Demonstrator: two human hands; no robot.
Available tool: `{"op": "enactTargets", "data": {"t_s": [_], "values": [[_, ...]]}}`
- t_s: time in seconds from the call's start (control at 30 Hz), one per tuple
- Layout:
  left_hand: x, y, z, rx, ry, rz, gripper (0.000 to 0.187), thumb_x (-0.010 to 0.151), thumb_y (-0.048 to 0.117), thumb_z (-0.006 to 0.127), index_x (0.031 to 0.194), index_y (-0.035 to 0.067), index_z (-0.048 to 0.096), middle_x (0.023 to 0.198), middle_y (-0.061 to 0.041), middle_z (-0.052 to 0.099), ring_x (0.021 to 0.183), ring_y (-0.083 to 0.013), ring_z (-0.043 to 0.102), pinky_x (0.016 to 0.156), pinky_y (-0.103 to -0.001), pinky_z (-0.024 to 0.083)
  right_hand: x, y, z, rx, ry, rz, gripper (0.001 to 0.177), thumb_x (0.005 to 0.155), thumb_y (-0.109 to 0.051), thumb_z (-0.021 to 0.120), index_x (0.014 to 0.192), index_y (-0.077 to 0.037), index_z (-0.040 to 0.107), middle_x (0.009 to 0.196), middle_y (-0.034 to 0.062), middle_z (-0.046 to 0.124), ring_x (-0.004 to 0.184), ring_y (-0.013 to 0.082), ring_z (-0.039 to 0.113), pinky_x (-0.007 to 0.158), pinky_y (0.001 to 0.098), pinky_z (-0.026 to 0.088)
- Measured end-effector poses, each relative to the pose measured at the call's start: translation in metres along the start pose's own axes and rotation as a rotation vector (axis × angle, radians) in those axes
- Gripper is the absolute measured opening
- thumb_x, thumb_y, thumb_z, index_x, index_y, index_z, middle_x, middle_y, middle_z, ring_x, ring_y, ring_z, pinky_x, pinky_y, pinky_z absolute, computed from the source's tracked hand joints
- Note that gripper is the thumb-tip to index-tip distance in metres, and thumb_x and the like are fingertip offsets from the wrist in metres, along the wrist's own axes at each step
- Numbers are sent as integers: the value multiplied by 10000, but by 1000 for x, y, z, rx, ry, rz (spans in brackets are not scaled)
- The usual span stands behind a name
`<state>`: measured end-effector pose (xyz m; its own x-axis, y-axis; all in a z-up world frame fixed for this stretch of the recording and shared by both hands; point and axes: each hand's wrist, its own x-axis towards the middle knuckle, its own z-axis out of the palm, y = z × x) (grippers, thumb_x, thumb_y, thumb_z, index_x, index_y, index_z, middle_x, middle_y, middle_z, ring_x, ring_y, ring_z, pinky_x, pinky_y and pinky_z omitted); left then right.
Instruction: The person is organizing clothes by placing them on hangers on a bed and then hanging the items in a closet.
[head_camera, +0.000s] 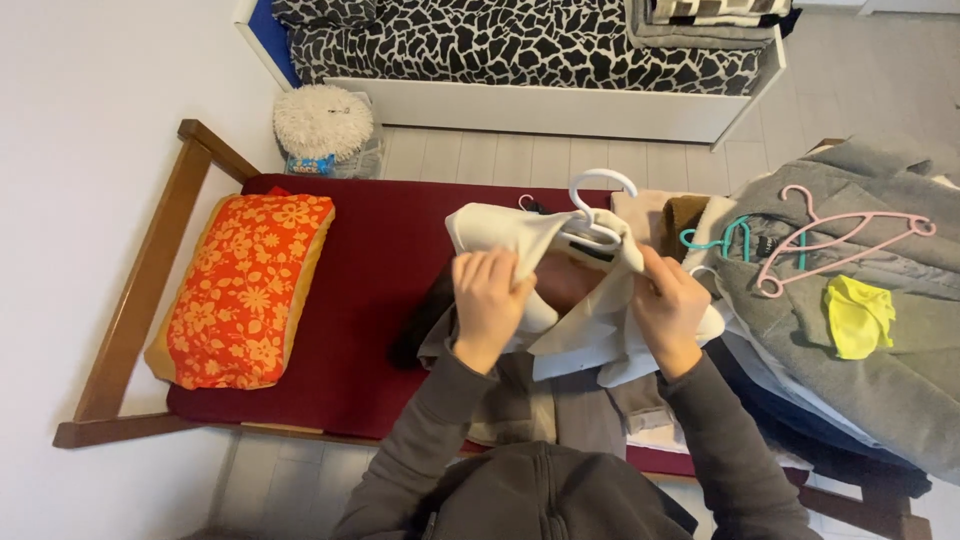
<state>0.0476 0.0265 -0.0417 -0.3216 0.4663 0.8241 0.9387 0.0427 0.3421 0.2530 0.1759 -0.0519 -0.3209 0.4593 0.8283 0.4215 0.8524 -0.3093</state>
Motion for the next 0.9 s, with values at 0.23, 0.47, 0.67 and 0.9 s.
{"op": "enactTargets", "data": {"t_s": [0.23,0.47,0.67,0.9], "values": [[-41,-5,28,-117,88,-247,325,719,-55,708,921,106,510,842,-40,496,713,-296,584,728,-394,520,-3,14,-19,82,158,-8,229,885,80,770,1030,-80,848,739,71,700,624,307,668,634,336,548],[-138,-48,82,-132,-207,-407,274,714,-10,722,967,33,627,886,-161,599,820,-455,664,711,-505,566,11,28,-39,122,262,1,211,885,162,738,1038,45,824,726,158,670,622,367,649,621,368,512],[-83,-17,20,-518,-1033,-356,524,977,461,601,1225,1,638,1165,-300,685,1131,-497,647,964,-573,525,9,41,-50,173,263,-2,135,920,165,791,1008,70,829,739,170,695,659,366,682,642,362,503],[-121,-155,29,731,-419,-14,174,833,144,570,686,232,541,597,59,531,459,-151,545,378,-332,396,-46,98,-109,249,-5,-27,169,883,-77,777,982,59,763,853,197,703,713,304,631,727,428,497]]}}
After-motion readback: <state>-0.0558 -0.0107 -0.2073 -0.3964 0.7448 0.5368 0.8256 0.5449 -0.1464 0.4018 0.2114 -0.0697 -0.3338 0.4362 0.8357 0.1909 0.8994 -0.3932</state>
